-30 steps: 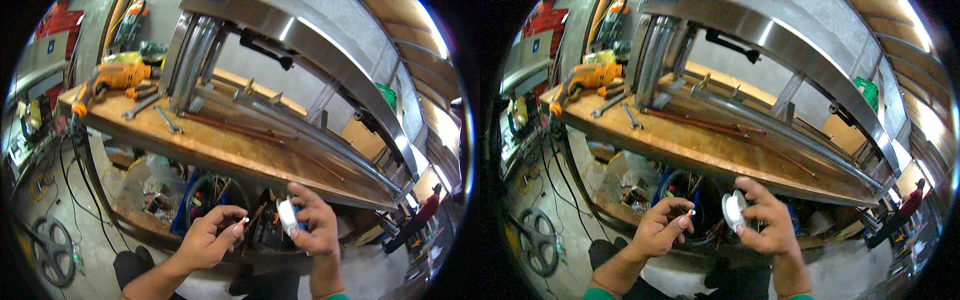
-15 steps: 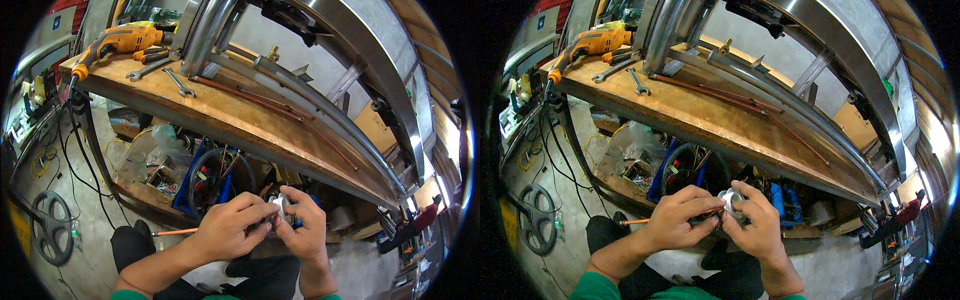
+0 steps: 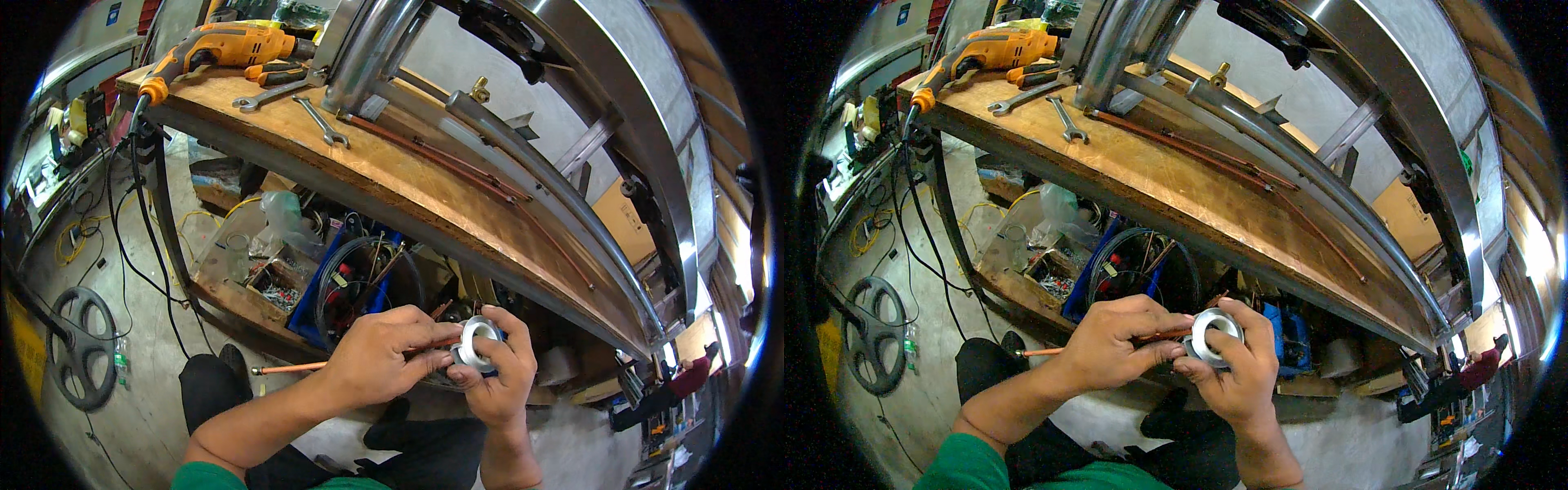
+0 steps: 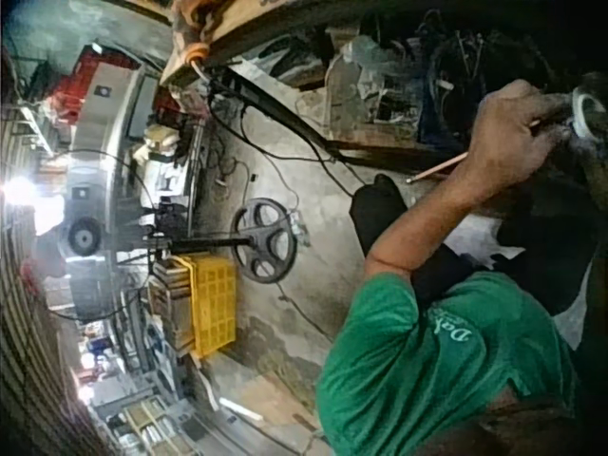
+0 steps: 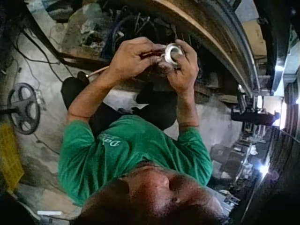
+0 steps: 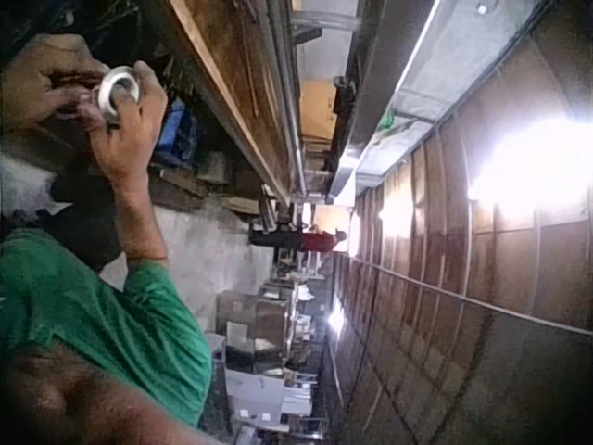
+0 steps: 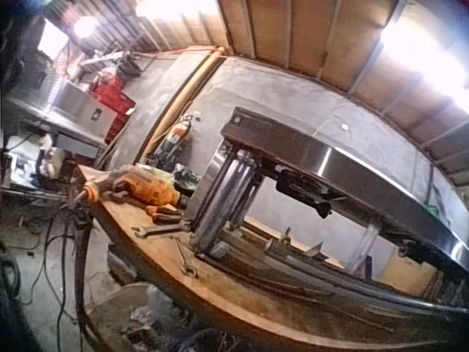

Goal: The person sits on the floor and wraps white tape around the ends of several copper pipes. They repeatedly pick up a pipe, apply tape, and place it on the workbench.

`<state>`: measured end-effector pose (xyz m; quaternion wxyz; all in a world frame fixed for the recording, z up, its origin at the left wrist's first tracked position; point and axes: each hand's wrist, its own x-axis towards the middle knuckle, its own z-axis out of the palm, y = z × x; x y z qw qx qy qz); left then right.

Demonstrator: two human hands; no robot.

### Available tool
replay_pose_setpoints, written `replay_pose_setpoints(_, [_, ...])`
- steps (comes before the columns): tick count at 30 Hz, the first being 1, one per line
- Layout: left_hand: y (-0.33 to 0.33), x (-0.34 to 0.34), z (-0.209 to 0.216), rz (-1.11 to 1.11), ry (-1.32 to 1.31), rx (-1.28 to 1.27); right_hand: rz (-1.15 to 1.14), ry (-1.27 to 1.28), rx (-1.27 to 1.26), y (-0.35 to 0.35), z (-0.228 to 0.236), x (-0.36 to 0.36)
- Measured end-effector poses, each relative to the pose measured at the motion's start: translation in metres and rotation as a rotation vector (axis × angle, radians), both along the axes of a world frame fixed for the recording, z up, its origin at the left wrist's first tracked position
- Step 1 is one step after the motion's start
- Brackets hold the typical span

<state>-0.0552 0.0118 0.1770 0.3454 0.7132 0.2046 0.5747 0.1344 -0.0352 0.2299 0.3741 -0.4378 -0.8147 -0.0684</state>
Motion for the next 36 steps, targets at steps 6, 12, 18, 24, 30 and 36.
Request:
replay_pose_setpoints(6, [0.0,0.0,0.0,-0.001,-0.027,-0.019,0.061,0.027,-0.062,-0.001,-0.003,0.002])
replay_pose_setpoints(12, [0.004,0.004,-0.004,-0.023,-0.089,-0.051,-0.027,-0.058,-0.001,-0.006,-0.003,-0.005])
replay_pose_setpoints(18, [0.008,0.009,-0.011,0.071,-0.106,-0.008,-0.045,-0.149,0.093,-0.004,-0.009,-0.009])
replay_pose_setpoints(24, [0.007,0.011,-0.01,0.188,-0.023,0.092,-0.065,-0.049,0.077,0.003,-0.007,-0.005])
replay_pose_setpoints(30, [0.005,0.008,-0.007,0.091,0.017,0.09,0.048,0.091,0.031,0.01,-0.014,0.008])
replay_pose_setpoints(36, [0.003,0.008,-0.005,0.049,0.038,0.076,0.094,0.499,-0.241,0.006,-0.031,0.006])
